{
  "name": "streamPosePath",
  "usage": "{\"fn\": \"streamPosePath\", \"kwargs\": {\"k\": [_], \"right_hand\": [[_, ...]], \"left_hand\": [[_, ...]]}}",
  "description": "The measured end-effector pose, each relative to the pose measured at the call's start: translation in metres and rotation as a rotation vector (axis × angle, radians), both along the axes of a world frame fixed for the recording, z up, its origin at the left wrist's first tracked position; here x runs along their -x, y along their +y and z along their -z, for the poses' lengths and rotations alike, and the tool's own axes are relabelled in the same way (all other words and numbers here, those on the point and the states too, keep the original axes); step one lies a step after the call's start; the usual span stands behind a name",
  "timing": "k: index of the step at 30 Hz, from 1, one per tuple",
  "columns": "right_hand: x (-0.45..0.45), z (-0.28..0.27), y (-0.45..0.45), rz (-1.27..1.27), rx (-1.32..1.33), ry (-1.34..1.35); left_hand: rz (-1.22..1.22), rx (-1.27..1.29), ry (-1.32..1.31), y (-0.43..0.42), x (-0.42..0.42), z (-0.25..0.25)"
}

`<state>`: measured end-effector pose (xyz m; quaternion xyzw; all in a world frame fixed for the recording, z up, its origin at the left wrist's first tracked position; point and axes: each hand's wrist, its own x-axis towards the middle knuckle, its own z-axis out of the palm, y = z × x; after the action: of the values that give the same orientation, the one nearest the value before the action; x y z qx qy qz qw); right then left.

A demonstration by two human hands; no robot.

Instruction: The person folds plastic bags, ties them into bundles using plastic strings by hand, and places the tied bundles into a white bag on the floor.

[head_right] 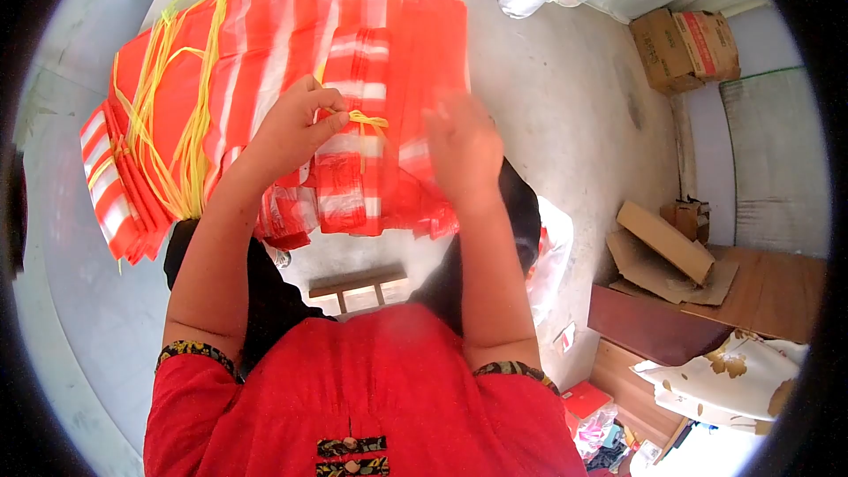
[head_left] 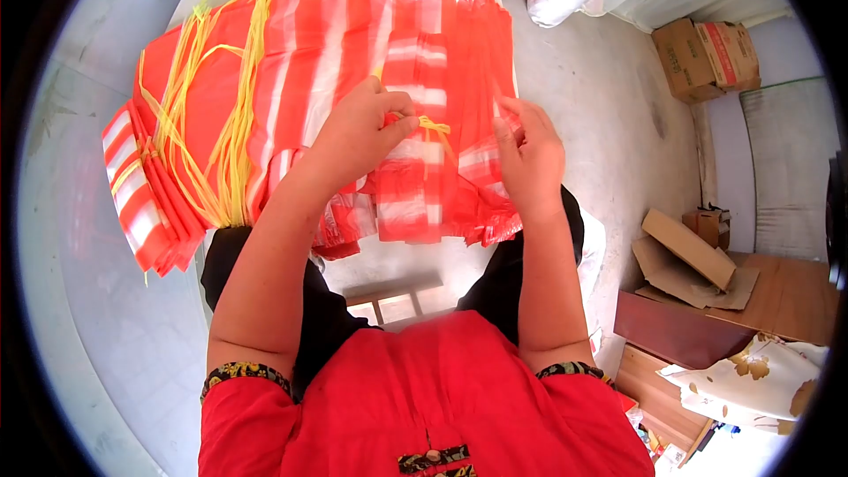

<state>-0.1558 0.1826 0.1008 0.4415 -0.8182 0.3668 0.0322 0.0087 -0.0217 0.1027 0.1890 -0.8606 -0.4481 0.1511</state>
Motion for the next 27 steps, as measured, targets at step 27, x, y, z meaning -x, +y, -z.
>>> {"fn": "streamPosePath", "kwargs": {"k": [27], "right_hand": [[-0.046, 0.019, -0.036, -0.006, -0.166, -0.199]], "left_hand": [[-0.002, -0.080, 0.019, -0.001, 0.003, 0.005]]}}
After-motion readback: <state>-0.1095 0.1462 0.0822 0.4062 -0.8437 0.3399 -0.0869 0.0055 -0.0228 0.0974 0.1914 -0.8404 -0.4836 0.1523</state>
